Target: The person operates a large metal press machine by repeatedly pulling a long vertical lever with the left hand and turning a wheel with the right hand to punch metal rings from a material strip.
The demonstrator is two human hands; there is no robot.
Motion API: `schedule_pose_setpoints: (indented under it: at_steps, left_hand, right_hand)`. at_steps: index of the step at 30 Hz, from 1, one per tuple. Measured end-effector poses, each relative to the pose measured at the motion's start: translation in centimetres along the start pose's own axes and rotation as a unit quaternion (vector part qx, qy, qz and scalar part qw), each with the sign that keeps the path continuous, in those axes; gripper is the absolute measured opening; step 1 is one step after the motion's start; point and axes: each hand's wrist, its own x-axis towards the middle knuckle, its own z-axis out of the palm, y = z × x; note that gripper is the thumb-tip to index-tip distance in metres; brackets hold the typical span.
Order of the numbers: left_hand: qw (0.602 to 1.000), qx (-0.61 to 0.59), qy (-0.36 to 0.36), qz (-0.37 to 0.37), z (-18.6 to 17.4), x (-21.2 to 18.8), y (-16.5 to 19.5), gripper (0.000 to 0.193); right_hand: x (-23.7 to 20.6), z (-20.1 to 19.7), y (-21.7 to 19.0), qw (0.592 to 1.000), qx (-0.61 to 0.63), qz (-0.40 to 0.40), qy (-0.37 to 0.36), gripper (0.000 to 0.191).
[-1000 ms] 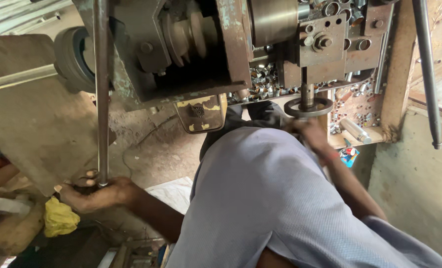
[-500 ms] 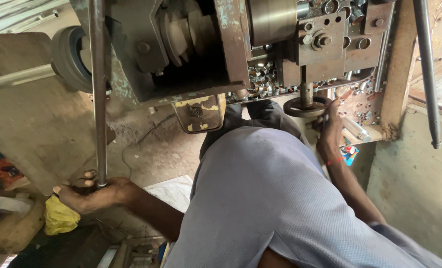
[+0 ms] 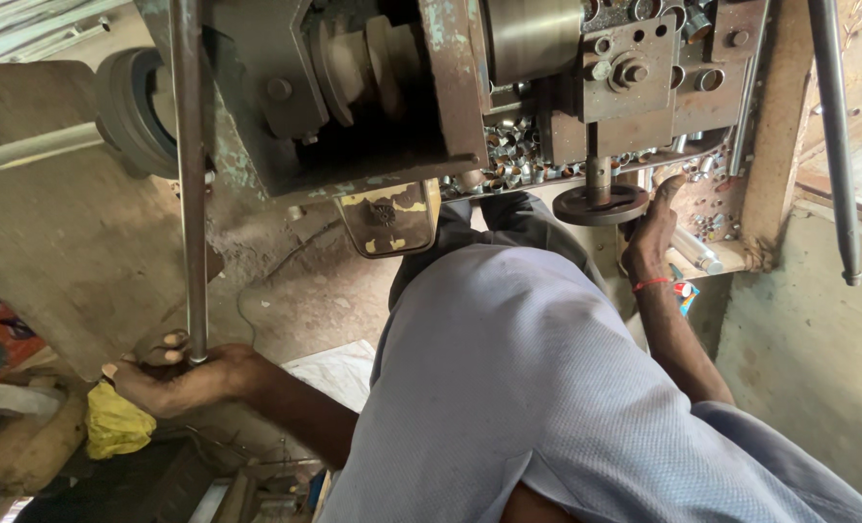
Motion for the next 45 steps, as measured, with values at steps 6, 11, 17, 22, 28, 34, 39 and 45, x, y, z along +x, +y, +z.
schedule_pose_setpoints:
  at_steps: [6,11,17,22,28,34,39,45]
  left_hand:
    - [0.814,0.391,-0.111,0.416,-0.4,-1.6,0.0,0.045]
    - [0.819,0.397,-0.106,0.400,0.3,-2.0,1.3,0.043]
    - [0.998,0.051,0.008,0.045,0.8,-0.5,1.3,0.045]
    - [0.995,-0.082,-0.005,-0.059,0.1,-0.5,0.4,0.044]
    - [0.808,0.384,-0.144,0.423,-0.8,-4.1,1.8,0.048]
    - [0.888,0.303,-0.091,0.334,-1.5,-0.5,-0.8,0.046]
    - [0.942,0.180,-0.064,0.277,-1.5,0.1,-2.5,0.050]
    - [0.999,-0.007,0.031,-0.037,0.2,0.4,0.3,0.048]
  right_hand:
    - [-3.6,0.2,1.0,0.983,-0.145,-0.041,-0.103,0.076]
    - [-2.4,2.4,3.2,0.918,-0.273,-0.142,-0.250,0.038]
    - [-0.7,-2.3,-1.0,0.894,-0.374,-0.116,-0.219,0.040]
    - [-3.4,0.0,-1.8,0.837,-0.374,-0.058,-0.396,0.037]
    - [1.4,1.6,-1.7,0.668,-0.444,-0.505,-0.319,0.035]
    - [-1.2,2.3,1.1,0.809,-0.416,-0.285,-0.303,0.029]
    - [-3.2,-0.2,-0.6,0.892,-0.233,-0.104,-0.372,0.046]
    - [-1.2,0.9,1.1,0.944,-0.209,-0.118,-0.228,0.016]
